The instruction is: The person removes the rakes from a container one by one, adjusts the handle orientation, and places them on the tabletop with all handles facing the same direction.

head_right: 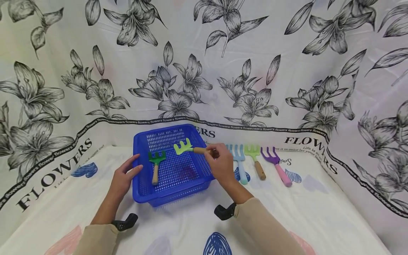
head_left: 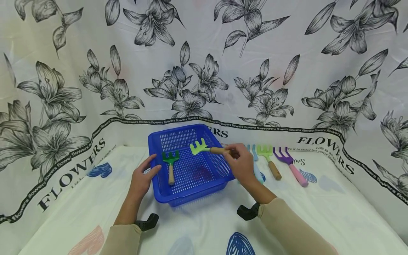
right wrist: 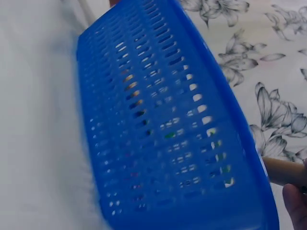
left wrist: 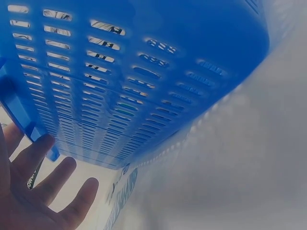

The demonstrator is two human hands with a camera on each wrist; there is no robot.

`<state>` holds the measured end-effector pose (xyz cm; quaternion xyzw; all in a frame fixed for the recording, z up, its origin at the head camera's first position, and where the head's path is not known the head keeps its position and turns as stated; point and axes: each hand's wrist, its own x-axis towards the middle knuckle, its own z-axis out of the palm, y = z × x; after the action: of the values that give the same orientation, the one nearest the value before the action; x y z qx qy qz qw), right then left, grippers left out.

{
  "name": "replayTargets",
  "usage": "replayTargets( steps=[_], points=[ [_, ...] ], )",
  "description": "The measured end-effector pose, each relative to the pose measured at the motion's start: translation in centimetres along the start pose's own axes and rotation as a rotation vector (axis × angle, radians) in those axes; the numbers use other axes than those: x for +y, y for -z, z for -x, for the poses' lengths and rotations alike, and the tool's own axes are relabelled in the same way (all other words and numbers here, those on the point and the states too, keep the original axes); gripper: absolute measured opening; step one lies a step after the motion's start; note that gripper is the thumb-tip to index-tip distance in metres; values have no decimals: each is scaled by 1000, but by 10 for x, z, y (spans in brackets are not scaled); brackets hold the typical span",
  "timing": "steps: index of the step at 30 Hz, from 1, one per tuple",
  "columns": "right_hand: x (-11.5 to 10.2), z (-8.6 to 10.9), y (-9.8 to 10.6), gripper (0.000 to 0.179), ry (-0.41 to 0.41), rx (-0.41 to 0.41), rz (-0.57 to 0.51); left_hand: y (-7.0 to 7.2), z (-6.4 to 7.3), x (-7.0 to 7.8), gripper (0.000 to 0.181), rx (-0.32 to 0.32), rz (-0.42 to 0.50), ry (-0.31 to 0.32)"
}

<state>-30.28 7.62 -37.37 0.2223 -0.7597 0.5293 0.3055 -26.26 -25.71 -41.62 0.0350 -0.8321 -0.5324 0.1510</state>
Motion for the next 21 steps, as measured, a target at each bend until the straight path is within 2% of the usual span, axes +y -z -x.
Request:
replayTargets(
  steps=[8,17,21],
  points=[
    [12,11,24,15,63,85,11,0,0,1,66,-6,9,-1],
    [11,17,51,17,-26,148,80,-1,1,-1,67,-4,-3,0],
    [25,18,63,18,-28,194,83,-1,1,-2,68,-1,-5,-2]
  ],
)
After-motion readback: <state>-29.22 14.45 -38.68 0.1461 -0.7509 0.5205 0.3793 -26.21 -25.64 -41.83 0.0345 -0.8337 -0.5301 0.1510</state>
